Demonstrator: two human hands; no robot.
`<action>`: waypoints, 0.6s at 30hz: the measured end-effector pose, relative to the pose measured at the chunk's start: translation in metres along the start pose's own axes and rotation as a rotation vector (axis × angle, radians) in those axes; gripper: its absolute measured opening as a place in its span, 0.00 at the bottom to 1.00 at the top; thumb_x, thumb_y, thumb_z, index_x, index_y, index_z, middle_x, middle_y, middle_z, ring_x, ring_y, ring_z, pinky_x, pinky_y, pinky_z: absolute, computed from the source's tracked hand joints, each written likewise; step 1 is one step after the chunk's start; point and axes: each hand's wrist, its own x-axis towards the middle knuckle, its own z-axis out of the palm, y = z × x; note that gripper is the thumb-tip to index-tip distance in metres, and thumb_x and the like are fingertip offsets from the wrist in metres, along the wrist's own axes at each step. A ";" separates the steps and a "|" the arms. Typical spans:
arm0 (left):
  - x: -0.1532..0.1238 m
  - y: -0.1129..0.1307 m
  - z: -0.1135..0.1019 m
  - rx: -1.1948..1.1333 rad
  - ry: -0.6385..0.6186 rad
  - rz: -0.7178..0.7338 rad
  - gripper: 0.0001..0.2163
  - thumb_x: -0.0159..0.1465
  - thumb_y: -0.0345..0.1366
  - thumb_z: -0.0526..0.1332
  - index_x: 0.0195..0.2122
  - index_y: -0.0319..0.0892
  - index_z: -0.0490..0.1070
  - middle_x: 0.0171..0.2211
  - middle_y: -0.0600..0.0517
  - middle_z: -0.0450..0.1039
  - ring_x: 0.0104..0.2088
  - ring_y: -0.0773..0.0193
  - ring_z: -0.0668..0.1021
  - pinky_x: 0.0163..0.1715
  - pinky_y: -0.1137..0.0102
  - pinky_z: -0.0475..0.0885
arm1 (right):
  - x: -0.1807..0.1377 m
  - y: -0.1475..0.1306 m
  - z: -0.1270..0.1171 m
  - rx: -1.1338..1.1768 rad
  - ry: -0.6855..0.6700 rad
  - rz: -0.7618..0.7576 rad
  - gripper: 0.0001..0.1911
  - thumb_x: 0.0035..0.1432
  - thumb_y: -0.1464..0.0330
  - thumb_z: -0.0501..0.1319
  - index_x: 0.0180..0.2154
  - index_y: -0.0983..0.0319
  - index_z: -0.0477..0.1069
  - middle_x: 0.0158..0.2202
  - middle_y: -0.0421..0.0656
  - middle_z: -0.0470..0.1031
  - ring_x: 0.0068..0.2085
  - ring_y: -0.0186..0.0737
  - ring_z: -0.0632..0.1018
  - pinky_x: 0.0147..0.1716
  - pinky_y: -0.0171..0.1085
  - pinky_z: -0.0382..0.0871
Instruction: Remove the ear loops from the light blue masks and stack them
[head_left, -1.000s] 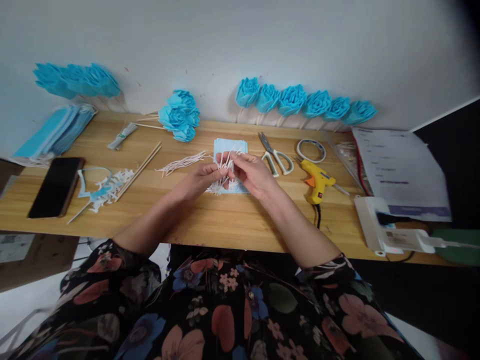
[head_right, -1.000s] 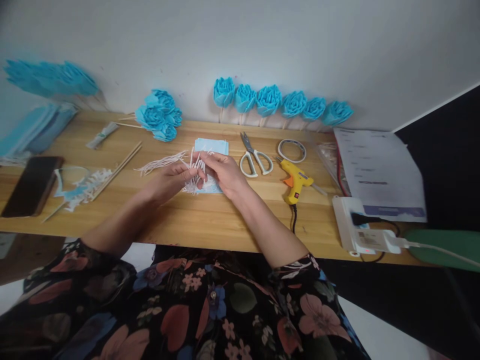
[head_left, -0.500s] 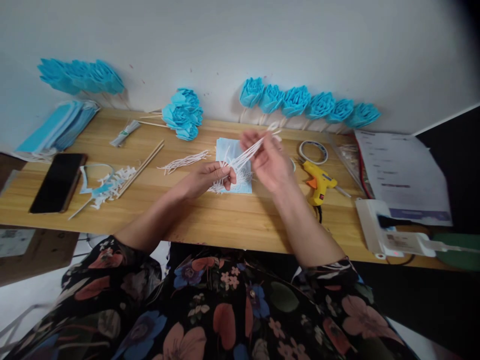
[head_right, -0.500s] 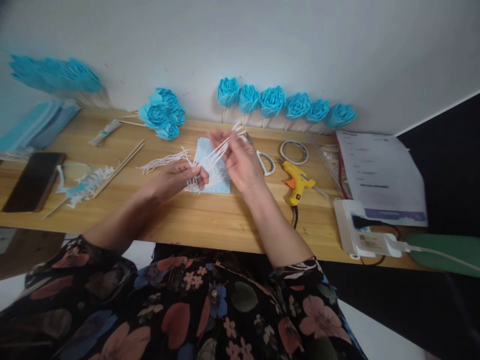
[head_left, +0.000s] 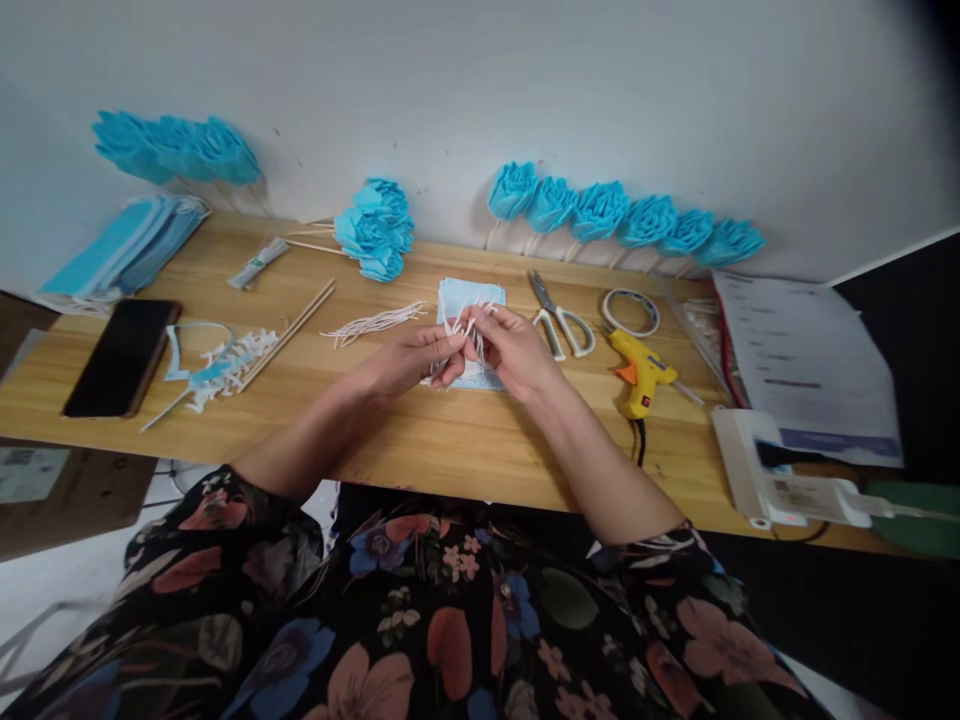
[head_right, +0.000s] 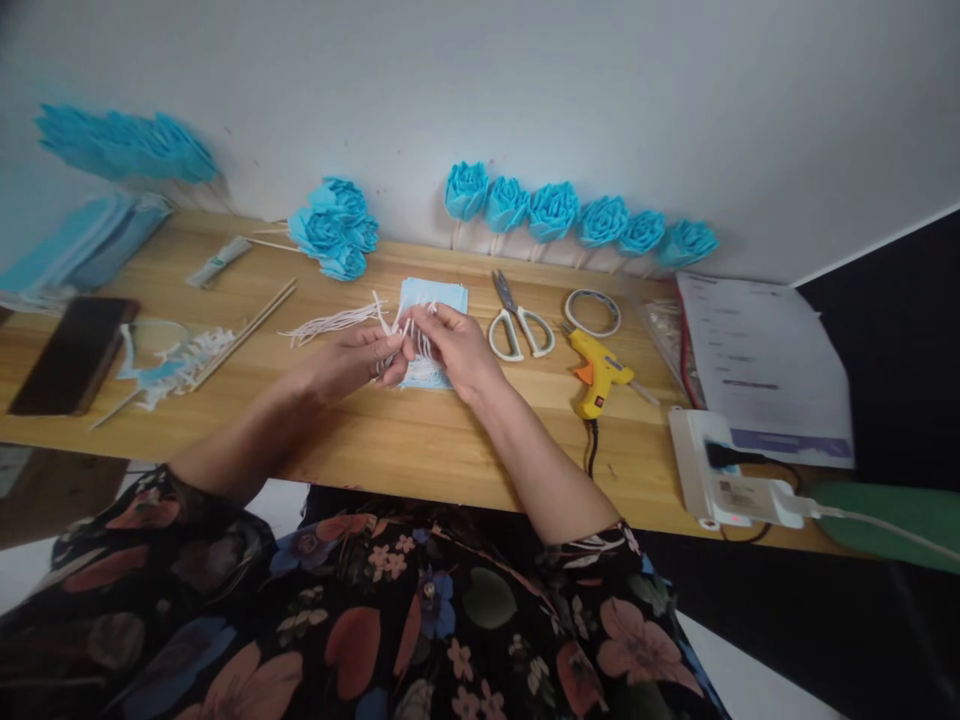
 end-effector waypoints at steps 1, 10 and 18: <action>0.000 -0.001 0.000 -0.006 -0.002 -0.007 0.21 0.68 0.56 0.63 0.37 0.39 0.72 0.20 0.57 0.67 0.21 0.71 0.65 0.24 0.73 0.58 | -0.001 0.001 0.002 0.015 -0.020 0.000 0.23 0.48 0.47 0.76 0.33 0.58 0.75 0.22 0.36 0.77 0.29 0.36 0.80 0.32 0.34 0.76; 0.004 -0.003 -0.002 0.004 0.010 -0.085 0.23 0.64 0.59 0.66 0.34 0.39 0.72 0.18 0.57 0.66 0.19 0.71 0.64 0.22 0.73 0.55 | -0.003 0.003 0.007 0.065 -0.055 0.035 0.22 0.54 0.48 0.73 0.33 0.58 0.73 0.18 0.32 0.71 0.22 0.31 0.72 0.27 0.32 0.73; 0.004 -0.005 -0.003 0.019 0.019 -0.117 0.24 0.63 0.59 0.66 0.34 0.39 0.72 0.17 0.57 0.66 0.18 0.72 0.63 0.21 0.73 0.54 | -0.002 0.005 0.006 0.082 -0.047 0.037 0.22 0.50 0.49 0.75 0.33 0.58 0.74 0.22 0.34 0.74 0.22 0.30 0.71 0.25 0.32 0.72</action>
